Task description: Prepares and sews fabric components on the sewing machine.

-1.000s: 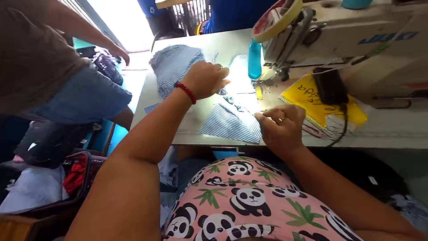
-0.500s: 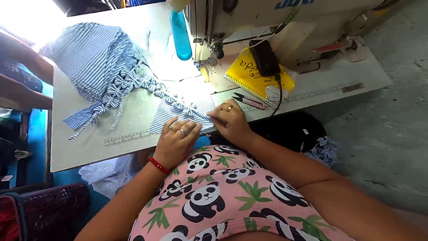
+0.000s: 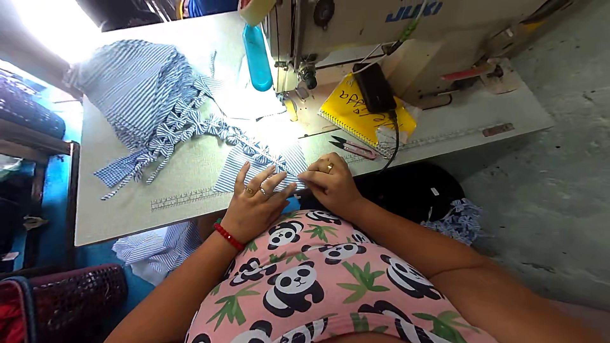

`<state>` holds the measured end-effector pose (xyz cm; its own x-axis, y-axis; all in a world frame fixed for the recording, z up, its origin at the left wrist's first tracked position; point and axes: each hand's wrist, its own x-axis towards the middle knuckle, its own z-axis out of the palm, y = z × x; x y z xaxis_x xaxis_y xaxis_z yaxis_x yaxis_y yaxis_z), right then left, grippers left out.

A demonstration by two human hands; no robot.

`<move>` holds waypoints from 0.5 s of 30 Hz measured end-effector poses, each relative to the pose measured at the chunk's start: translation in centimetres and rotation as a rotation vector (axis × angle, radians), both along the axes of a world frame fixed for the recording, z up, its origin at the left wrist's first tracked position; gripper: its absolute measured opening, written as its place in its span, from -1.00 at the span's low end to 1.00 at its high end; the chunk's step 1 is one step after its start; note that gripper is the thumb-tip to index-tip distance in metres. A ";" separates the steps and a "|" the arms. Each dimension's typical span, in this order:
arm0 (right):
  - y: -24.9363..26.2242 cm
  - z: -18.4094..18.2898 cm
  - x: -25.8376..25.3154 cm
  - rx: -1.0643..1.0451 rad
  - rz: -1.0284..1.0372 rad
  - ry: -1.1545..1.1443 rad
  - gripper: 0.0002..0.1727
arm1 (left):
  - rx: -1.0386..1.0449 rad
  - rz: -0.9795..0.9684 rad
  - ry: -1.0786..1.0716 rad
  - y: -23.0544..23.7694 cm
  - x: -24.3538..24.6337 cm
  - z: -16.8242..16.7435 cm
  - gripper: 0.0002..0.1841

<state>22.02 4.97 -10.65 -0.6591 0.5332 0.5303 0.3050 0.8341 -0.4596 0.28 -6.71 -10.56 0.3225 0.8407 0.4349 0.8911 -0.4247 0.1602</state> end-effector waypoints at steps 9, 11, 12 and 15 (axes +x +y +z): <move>-0.3 0.1 0.3 0.097 0.056 -0.076 -0.74 | -0.075 0.004 0.041 0.9 0.4 0.6 -0.51; -0.3 0.0 0.6 0.103 0.070 -0.093 -0.72 | -0.092 0.015 0.061 1.0 0.4 0.5 -0.49; -0.2 -0.1 0.8 0.100 0.082 -0.102 -0.70 | -0.097 0.021 0.070 1.1 0.4 0.6 -0.49; 0.1 -0.7 1.9 0.103 0.137 -0.099 -0.66 | -0.089 0.027 0.071 1.1 0.4 0.7 -0.48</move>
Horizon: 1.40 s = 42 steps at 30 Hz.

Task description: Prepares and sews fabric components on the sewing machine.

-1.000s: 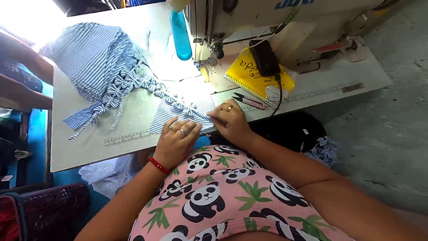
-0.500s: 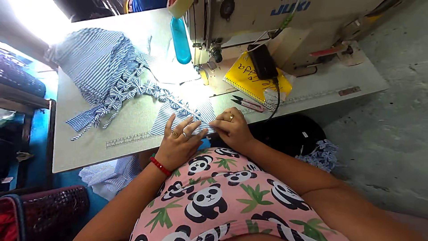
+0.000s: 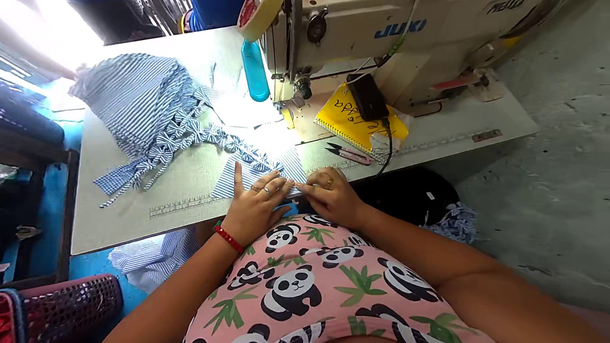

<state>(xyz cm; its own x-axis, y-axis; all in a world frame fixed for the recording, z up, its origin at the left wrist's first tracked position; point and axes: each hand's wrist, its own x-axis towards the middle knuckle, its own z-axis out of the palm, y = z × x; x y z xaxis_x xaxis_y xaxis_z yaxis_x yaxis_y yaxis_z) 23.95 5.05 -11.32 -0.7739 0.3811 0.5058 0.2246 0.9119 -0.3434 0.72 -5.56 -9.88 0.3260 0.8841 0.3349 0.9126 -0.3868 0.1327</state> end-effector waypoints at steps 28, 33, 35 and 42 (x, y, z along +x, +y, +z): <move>0.1 -2.3 -0.5 0.072 -0.096 0.187 -0.69 | -0.441 0.718 -0.336 22.2 -6.9 9.1 -0.57; 0.3 -2.2 -0.4 0.053 -0.082 0.172 -0.70 | -0.242 0.666 -0.438 21.2 -10.2 7.5 -0.66; 0.1 -2.1 -0.4 0.043 -0.087 0.170 -0.70 | -0.033 0.525 -0.312 17.8 -10.4 8.0 -0.74; -0.7 -0.3 0.1 -0.103 -0.054 0.067 -0.68 | 0.221 0.101 -0.007 4.1 -4.6 4.1 -0.75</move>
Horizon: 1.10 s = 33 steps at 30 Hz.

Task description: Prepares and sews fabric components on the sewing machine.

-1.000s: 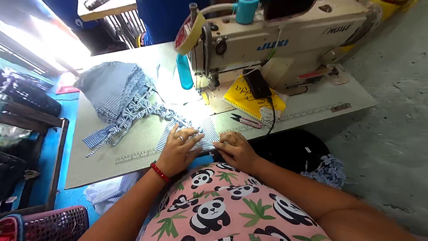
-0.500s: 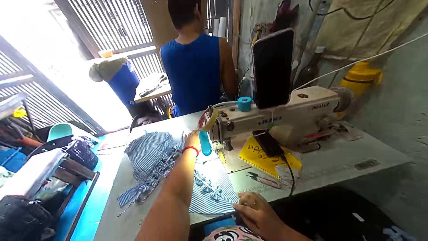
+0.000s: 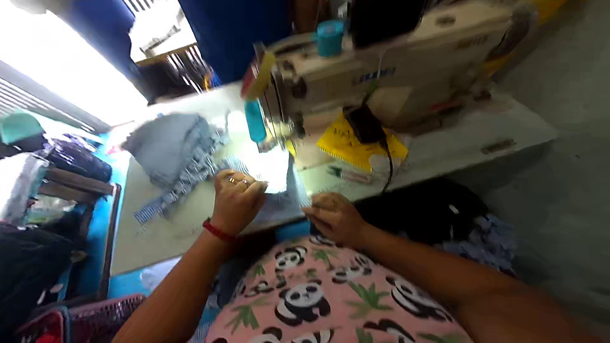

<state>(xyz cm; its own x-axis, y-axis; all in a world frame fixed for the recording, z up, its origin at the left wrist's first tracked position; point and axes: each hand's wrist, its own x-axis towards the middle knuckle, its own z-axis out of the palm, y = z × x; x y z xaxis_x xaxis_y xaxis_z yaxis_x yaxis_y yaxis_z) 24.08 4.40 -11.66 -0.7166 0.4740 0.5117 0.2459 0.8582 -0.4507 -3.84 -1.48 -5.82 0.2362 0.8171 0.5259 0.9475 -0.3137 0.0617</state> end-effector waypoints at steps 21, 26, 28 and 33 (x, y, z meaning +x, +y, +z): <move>0.4 -0.5 0.1 0.090 0.069 0.000 -0.69 | -0.043 -0.196 0.124 -4.7 2.4 -3.4 -0.74; 0.3 -0.4 0.1 0.087 0.068 -0.011 -0.69 | -0.230 -0.136 -0.195 -2.8 5.2 -0.6 -0.70; 0.2 -0.4 0.0 0.088 0.069 -0.009 -0.70 | -0.328 -0.152 -0.150 -1.1 6.0 0.1 -0.70; 0.4 -0.3 0.4 0.076 0.076 0.000 -0.71 | -0.376 -0.216 -0.180 1.0 5.5 -1.0 -0.85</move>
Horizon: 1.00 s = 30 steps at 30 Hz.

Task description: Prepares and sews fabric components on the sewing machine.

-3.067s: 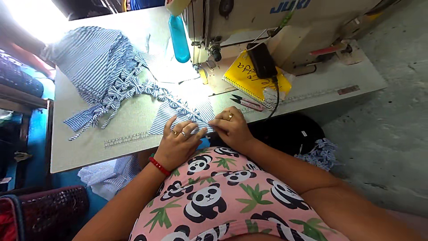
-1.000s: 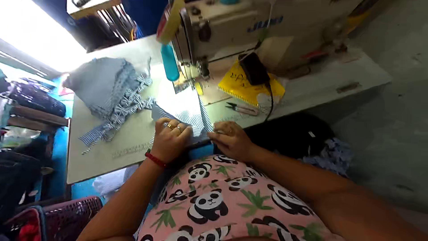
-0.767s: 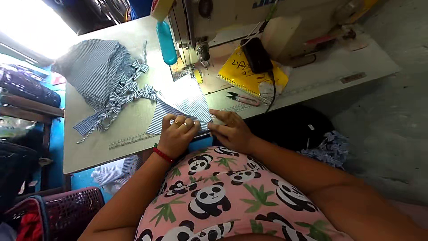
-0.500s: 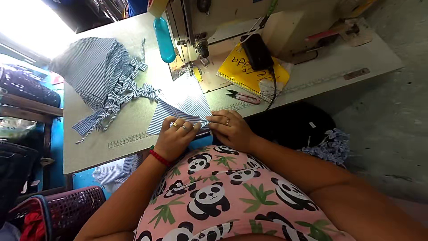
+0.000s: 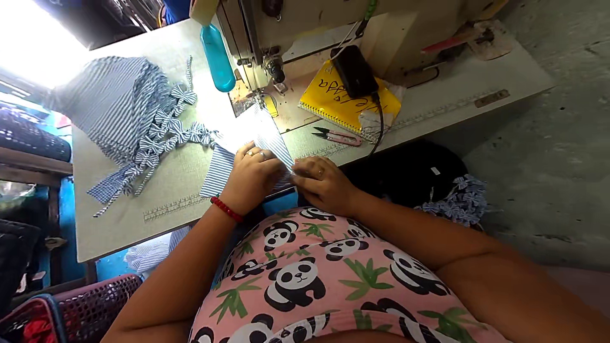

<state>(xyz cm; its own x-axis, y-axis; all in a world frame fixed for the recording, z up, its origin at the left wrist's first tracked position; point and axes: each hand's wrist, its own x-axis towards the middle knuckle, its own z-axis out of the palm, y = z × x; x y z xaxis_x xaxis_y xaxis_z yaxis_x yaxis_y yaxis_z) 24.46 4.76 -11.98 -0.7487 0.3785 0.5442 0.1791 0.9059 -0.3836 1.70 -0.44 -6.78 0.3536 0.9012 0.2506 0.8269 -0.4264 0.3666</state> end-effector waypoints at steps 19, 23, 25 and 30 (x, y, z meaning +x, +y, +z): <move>-0.1 0.2 -0.2 0.031 -0.028 -0.024 -0.64 | 0.138 -0.118 -0.001 -1.5 -1.5 -1.2 -0.73; -0.3 0.6 -0.3 0.174 -0.040 -0.080 -0.63 | 0.120 -0.136 0.015 -2.2 -2.6 -1.6 -0.66; -0.5 0.8 -0.6 0.220 -0.039 -0.087 -0.63 | 0.082 -0.158 0.007 -2.4 -3.2 -1.8 -0.63; -1.0 0.8 -1.8 0.252 -0.035 -0.085 -0.65 | 0.042 -0.196 -0.040 -2.5 -4.7 -1.7 -0.60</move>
<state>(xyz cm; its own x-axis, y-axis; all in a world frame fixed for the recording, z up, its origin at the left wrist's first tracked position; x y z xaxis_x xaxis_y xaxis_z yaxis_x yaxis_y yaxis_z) 22.70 3.73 -11.14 -0.7844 0.2656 0.5604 0.2338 0.9636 -0.1295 -3.04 -2.97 -8.45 0.5099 0.8049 0.3036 0.7119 -0.5930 0.3762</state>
